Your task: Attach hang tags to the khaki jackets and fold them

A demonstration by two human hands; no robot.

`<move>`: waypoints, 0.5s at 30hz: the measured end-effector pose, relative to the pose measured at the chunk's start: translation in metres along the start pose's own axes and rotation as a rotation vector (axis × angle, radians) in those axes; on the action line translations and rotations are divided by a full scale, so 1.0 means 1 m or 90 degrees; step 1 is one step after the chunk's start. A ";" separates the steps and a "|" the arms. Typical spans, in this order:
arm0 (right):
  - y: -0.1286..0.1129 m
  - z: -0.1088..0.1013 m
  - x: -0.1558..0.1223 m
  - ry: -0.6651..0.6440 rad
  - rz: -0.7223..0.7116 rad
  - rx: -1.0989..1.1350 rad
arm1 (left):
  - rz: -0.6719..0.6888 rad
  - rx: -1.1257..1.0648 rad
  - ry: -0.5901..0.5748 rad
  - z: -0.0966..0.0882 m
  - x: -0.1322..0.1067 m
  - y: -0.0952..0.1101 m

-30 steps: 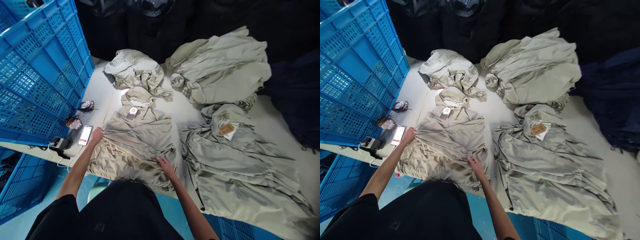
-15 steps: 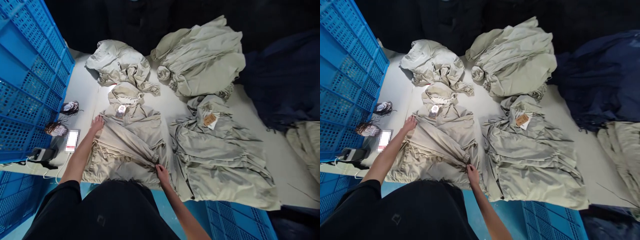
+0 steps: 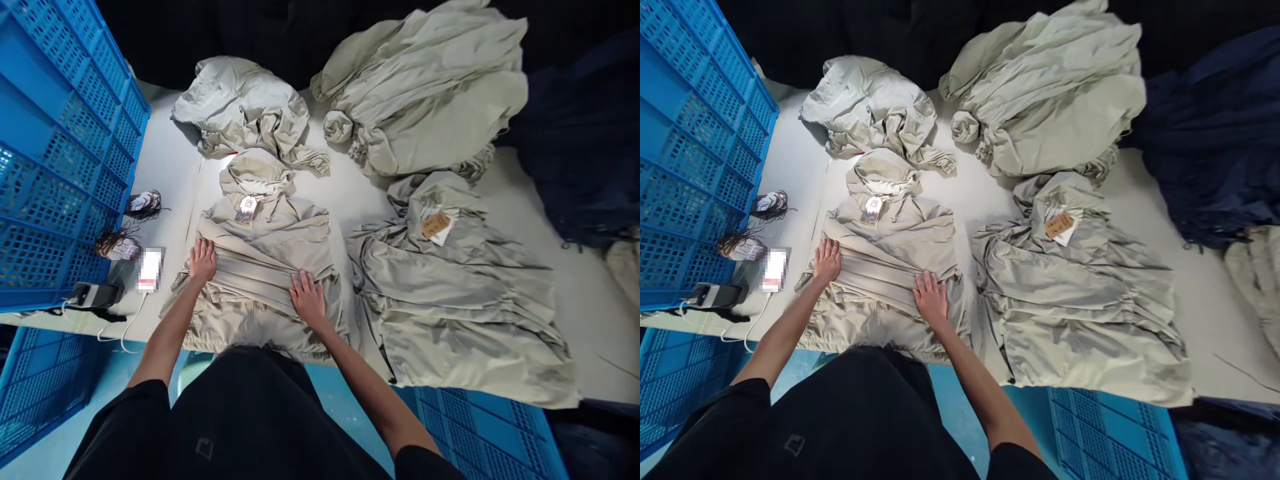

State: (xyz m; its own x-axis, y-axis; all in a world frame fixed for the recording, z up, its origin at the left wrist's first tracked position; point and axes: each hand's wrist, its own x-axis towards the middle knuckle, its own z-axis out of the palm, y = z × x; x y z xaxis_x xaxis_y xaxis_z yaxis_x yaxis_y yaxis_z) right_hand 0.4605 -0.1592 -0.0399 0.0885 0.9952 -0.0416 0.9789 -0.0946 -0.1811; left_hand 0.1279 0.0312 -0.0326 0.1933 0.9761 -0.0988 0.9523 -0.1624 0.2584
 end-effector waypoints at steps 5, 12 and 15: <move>0.032 -0.008 -0.026 -0.015 0.114 0.011 | 0.028 -0.080 -0.038 -0.014 0.003 -0.010; 0.063 -0.026 -0.086 0.058 0.353 0.142 | -0.142 -0.091 0.033 -0.048 -0.110 -0.066; 0.085 -0.027 -0.123 -0.043 0.416 0.257 | -0.213 -0.061 -0.056 -0.050 -0.165 -0.089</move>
State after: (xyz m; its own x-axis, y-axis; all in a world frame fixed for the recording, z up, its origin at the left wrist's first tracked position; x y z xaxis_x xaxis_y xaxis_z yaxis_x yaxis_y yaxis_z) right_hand 0.5373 -0.2887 -0.0237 0.6010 0.7320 -0.3208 0.5879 -0.6768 -0.4431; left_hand -0.0005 -0.1082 0.0084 -0.1015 0.9563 -0.2741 0.9406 0.1820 0.2866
